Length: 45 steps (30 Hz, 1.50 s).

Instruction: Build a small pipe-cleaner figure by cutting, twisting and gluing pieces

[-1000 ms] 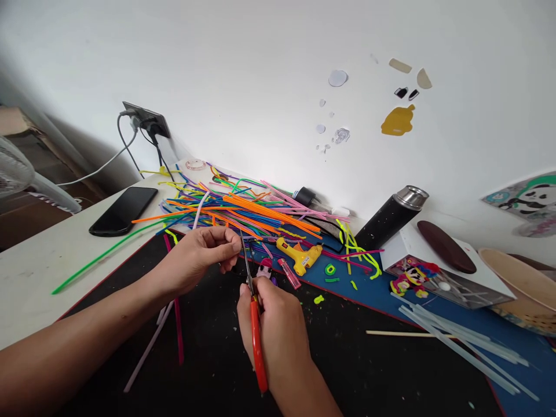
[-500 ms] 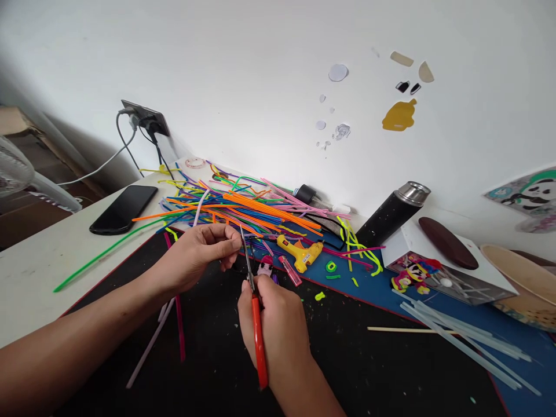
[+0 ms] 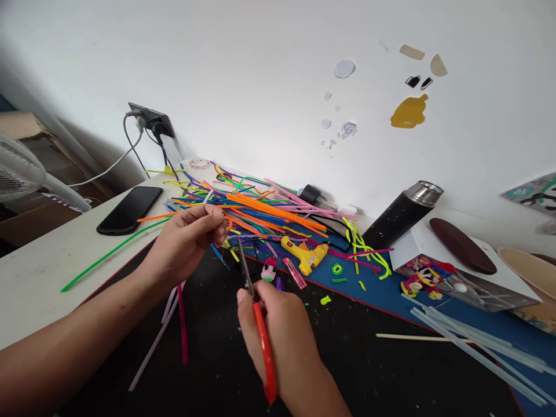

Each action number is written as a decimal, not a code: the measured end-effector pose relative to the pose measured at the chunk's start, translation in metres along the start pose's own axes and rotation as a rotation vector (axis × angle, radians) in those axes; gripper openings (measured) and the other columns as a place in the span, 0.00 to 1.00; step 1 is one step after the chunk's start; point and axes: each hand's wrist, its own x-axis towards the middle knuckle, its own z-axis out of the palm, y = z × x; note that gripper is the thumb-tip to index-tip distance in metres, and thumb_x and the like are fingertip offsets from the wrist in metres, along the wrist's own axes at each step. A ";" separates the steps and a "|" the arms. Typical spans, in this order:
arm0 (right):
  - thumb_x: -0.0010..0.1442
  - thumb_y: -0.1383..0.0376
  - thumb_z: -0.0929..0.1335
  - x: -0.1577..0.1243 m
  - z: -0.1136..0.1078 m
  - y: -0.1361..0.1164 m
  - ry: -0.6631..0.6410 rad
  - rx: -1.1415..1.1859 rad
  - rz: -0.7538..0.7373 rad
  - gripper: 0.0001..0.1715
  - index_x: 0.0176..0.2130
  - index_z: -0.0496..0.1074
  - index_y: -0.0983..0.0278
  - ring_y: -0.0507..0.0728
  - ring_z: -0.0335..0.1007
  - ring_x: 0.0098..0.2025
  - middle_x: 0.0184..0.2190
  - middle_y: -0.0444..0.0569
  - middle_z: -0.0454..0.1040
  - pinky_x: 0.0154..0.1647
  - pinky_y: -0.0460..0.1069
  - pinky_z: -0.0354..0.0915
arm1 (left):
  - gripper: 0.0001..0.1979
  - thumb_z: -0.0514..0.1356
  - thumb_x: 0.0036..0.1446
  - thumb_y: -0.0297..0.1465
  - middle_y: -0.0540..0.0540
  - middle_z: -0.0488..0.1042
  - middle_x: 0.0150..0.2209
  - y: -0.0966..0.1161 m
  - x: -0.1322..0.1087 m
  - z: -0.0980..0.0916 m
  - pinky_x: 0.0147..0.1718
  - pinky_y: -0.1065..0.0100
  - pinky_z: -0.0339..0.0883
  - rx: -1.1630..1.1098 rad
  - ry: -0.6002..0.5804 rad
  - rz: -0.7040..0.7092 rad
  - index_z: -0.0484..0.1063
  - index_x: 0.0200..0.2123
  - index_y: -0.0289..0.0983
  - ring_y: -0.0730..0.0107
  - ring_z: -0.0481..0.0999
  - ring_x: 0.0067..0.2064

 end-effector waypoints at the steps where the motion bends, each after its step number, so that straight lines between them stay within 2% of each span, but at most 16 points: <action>1: 0.74 0.52 0.63 -0.001 0.003 0.000 -0.043 -0.061 -0.019 0.24 0.29 0.68 0.59 0.52 0.60 0.19 0.18 0.39 0.64 0.22 0.46 0.54 | 0.15 0.75 0.54 0.38 0.53 0.73 0.23 0.001 0.000 0.000 0.27 0.73 0.64 0.004 0.007 0.007 0.75 0.27 0.37 0.75 0.69 0.25; 4: 0.74 0.51 0.63 -0.001 0.014 0.003 -0.138 -0.273 -0.071 0.24 0.28 0.65 0.59 0.53 0.66 0.19 0.19 0.42 0.71 0.23 0.48 0.53 | 0.13 0.74 0.55 0.38 0.52 0.73 0.23 0.000 -0.002 0.001 0.28 0.72 0.65 0.052 0.000 0.017 0.76 0.28 0.37 0.74 0.69 0.26; 9: 0.71 0.49 0.69 0.000 0.025 0.004 -0.172 -0.480 -0.079 0.21 0.33 0.73 0.61 0.59 0.78 0.25 0.25 0.48 0.81 0.26 0.50 0.52 | 0.16 0.73 0.57 0.41 0.51 0.74 0.24 -0.006 -0.007 0.004 0.28 0.71 0.65 0.116 -0.110 -0.012 0.76 0.29 0.37 0.73 0.70 0.26; 13: 0.66 0.48 0.75 -0.001 0.023 -0.001 -0.227 -0.410 -0.042 0.20 0.43 0.79 0.61 0.60 0.80 0.27 0.27 0.46 0.83 0.26 0.49 0.54 | 0.17 0.74 0.57 0.42 0.52 0.73 0.24 -0.011 -0.010 0.007 0.28 0.71 0.65 0.132 -0.168 -0.057 0.74 0.29 0.37 0.74 0.69 0.26; 16: 0.58 0.44 0.80 -0.001 0.021 -0.004 -0.290 -0.353 -0.043 0.30 0.51 0.80 0.60 0.60 0.81 0.29 0.30 0.46 0.85 0.27 0.48 0.56 | 0.17 0.74 0.57 0.42 0.52 0.73 0.25 -0.014 -0.011 0.007 0.29 0.72 0.65 0.131 -0.188 -0.081 0.74 0.30 0.37 0.74 0.69 0.26; 21: 0.48 0.41 0.83 -0.002 0.018 -0.004 -0.314 -0.297 -0.014 0.39 0.52 0.82 0.59 0.61 0.81 0.31 0.31 0.48 0.85 0.29 0.48 0.59 | 0.15 0.74 0.56 0.41 0.51 0.74 0.24 -0.002 -0.008 0.004 0.27 0.72 0.65 0.093 -0.119 0.002 0.76 0.29 0.37 0.74 0.69 0.25; 24: 0.49 0.40 0.83 -0.003 0.017 0.001 -0.314 -0.117 0.047 0.41 0.54 0.83 0.59 0.58 0.77 0.28 0.29 0.46 0.83 0.27 0.47 0.60 | 0.11 0.73 0.55 0.35 0.51 0.73 0.23 0.015 -0.003 -0.001 0.25 0.73 0.64 0.023 0.033 0.152 0.77 0.28 0.37 0.74 0.70 0.25; 27: 0.50 0.40 0.82 -0.003 0.014 0.003 -0.370 0.251 0.148 0.42 0.56 0.81 0.59 0.57 0.77 0.29 0.29 0.44 0.81 0.28 0.47 0.65 | 0.10 0.72 0.54 0.32 0.51 0.72 0.23 0.027 0.004 -0.009 0.25 0.74 0.65 -0.041 0.150 0.296 0.77 0.26 0.37 0.75 0.69 0.24; 30: 0.48 0.39 0.82 -0.004 0.006 0.002 -0.447 0.673 0.184 0.52 0.62 0.74 0.60 0.62 0.83 0.37 0.30 0.46 0.81 0.41 0.52 0.75 | 0.10 0.73 0.53 0.31 0.52 0.70 0.23 0.029 0.010 -0.015 0.24 0.75 0.64 -0.090 0.187 0.325 0.76 0.25 0.37 0.76 0.68 0.24; 32: 0.43 0.35 0.82 -0.004 -0.002 0.002 -0.477 0.868 0.184 0.61 0.65 0.70 0.60 0.65 0.85 0.41 0.36 0.52 0.84 0.46 0.56 0.76 | 0.11 0.73 0.53 0.32 0.52 0.70 0.23 0.027 0.012 -0.017 0.24 0.75 0.65 -0.105 0.178 0.291 0.76 0.25 0.37 0.77 0.68 0.24; 34: 0.43 0.29 0.79 -0.004 -0.009 0.004 -0.447 0.949 0.121 0.63 0.66 0.69 0.59 0.68 0.84 0.49 0.46 0.58 0.85 0.54 0.60 0.74 | 0.12 0.74 0.52 0.33 0.53 0.70 0.23 0.025 0.012 -0.016 0.24 0.76 0.65 -0.119 0.163 0.249 0.76 0.26 0.36 0.78 0.68 0.24; 37: 0.53 0.29 0.74 -0.005 -0.014 0.005 -0.456 0.821 0.016 0.56 0.67 0.70 0.57 0.69 0.76 0.63 0.58 0.60 0.80 0.66 0.61 0.66 | 0.13 0.76 0.51 0.34 0.53 0.70 0.23 0.023 0.012 -0.014 0.24 0.76 0.65 -0.117 0.148 0.221 0.76 0.26 0.37 0.78 0.68 0.24; 39: 0.55 0.30 0.73 -0.006 -0.013 0.003 -0.498 0.734 0.035 0.54 0.67 0.71 0.58 0.68 0.78 0.59 0.57 0.59 0.80 0.63 0.59 0.68 | 0.13 0.76 0.51 0.34 0.53 0.70 0.23 0.023 0.011 -0.012 0.24 0.75 0.64 -0.102 0.149 0.217 0.75 0.25 0.37 0.77 0.67 0.24; 41: 0.55 0.29 0.72 -0.007 -0.010 0.000 -0.520 0.720 0.083 0.53 0.64 0.73 0.61 0.66 0.81 0.51 0.50 0.57 0.82 0.56 0.57 0.72 | 0.14 0.75 0.52 0.34 0.52 0.70 0.23 0.021 0.009 -0.010 0.24 0.75 0.64 -0.081 0.143 0.200 0.74 0.24 0.37 0.76 0.67 0.24; 43: 0.57 0.28 0.71 -0.008 -0.008 -0.002 -0.516 0.742 0.131 0.52 0.61 0.74 0.63 0.62 0.82 0.39 0.42 0.55 0.83 0.45 0.54 0.74 | 0.12 0.73 0.53 0.34 0.52 0.70 0.23 0.018 0.007 -0.008 0.24 0.75 0.63 -0.066 0.122 0.162 0.74 0.25 0.37 0.76 0.67 0.24; 45: 0.60 0.28 0.68 -0.009 -0.008 -0.004 -0.524 0.742 0.167 0.51 0.59 0.74 0.64 0.56 0.77 0.27 0.36 0.53 0.82 0.31 0.48 0.69 | 0.12 0.72 0.55 0.33 0.52 0.71 0.24 0.014 0.005 -0.006 0.24 0.75 0.62 -0.055 0.087 0.122 0.75 0.26 0.37 0.76 0.67 0.24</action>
